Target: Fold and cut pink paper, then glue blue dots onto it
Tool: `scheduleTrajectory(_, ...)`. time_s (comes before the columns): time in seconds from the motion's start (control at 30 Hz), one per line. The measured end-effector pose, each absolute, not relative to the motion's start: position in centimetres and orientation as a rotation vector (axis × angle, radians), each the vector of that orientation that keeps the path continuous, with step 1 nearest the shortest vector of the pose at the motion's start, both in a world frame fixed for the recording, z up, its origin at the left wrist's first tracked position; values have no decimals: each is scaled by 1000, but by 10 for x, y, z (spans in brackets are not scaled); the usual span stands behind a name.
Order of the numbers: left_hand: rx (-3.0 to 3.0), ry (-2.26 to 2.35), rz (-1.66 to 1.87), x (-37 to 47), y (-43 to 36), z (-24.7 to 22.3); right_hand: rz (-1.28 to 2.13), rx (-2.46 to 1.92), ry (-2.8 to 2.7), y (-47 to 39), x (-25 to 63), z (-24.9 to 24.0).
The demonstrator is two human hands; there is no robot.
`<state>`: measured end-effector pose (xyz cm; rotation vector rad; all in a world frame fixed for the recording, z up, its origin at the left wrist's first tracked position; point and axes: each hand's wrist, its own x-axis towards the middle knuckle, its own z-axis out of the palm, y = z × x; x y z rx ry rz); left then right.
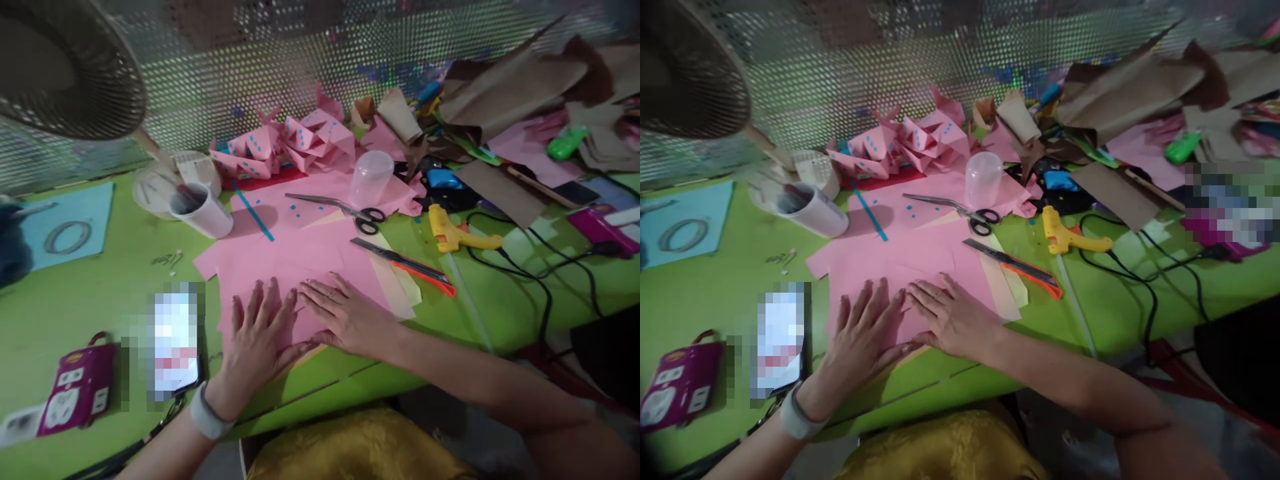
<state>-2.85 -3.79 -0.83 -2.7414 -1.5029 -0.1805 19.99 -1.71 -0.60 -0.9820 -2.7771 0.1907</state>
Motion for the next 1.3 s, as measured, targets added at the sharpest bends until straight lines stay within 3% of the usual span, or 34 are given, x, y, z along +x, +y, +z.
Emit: scheduleTrajectory(1.3, -2644, -1465, -198, -65, -72, 0, 122, -1113, -2814, -21, 238, -18)
